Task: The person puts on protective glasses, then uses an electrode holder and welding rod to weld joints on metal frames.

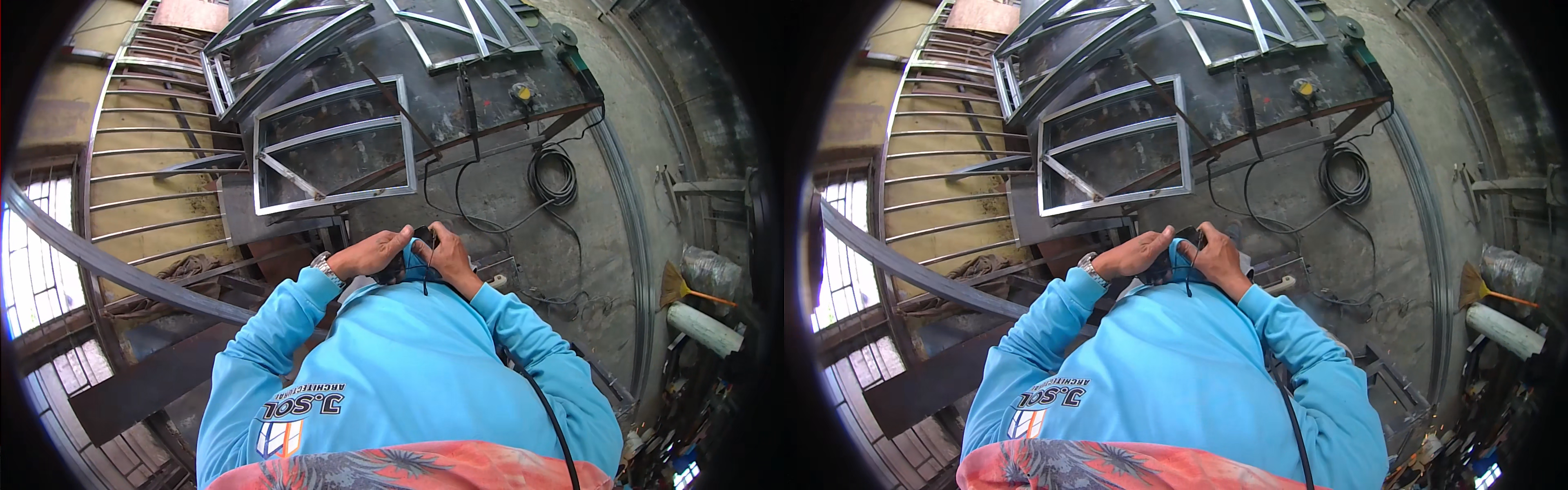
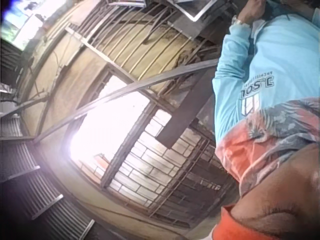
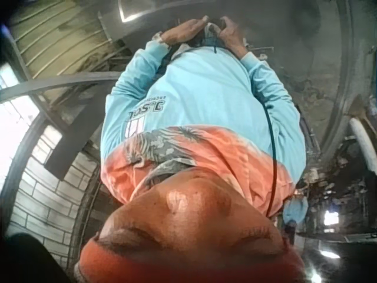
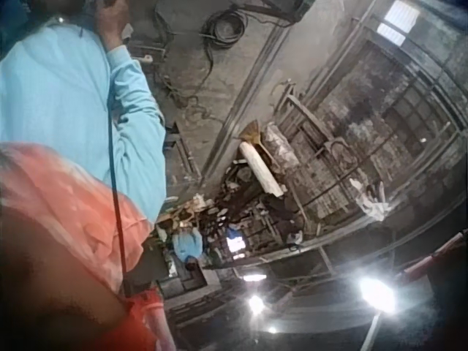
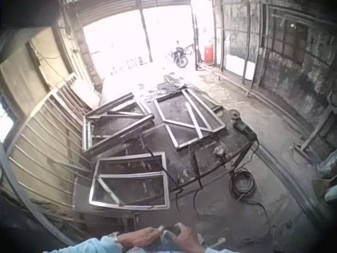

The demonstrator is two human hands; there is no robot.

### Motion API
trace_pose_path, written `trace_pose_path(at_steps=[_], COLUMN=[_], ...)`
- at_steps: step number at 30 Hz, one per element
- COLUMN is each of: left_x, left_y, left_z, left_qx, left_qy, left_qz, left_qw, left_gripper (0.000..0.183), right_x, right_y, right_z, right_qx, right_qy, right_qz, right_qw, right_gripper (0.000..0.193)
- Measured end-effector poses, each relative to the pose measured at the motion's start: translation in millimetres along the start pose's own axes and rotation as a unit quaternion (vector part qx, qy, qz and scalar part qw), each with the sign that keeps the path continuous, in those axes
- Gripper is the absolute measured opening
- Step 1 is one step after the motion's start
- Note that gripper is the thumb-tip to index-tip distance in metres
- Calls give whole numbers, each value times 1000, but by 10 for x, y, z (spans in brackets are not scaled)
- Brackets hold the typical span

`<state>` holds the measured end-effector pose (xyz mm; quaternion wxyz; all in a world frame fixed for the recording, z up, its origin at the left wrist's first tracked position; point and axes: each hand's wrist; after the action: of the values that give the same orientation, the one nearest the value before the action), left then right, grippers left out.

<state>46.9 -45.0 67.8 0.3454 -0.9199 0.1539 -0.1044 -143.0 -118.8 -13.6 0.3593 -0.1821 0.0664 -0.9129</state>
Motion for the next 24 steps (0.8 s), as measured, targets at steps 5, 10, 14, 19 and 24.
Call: trace_pose_path(at_steps=[5,10,14,19,24], left_x=[121,187,286,565,830], left_y=[66,225,292,299,290], left_z=[-15,-199,-282,-176,-255], left_qx=[19,6,-3,-42,-65], left_qy=[37,42,-6,73,217], left_qz=[42,42,61,70,125], left_qw=[998,998,998,994,966], left_gripper=[77,78,80,73,74], right_x=[163,88,283,276,-219], right_y=[22,75,109,238,420], right_z=[-51,-319,-39,23,84], right_qx=[20,-25,-15,-26,3], right_qy=[-34,142,176,109,204], right_qz=[-15,12,38,-53,-125], right_qw=[999,989,983,992,971], right_gripper=[39,40,43,35,31])
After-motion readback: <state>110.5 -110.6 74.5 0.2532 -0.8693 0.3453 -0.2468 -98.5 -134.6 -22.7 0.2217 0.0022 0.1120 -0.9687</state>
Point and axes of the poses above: each hand's wrist, its own y-axis towards the middle knuckle, its own x-axis out of the back of the hand, z = x × y, and after that the axes turned 7 degrees about y, right-handed
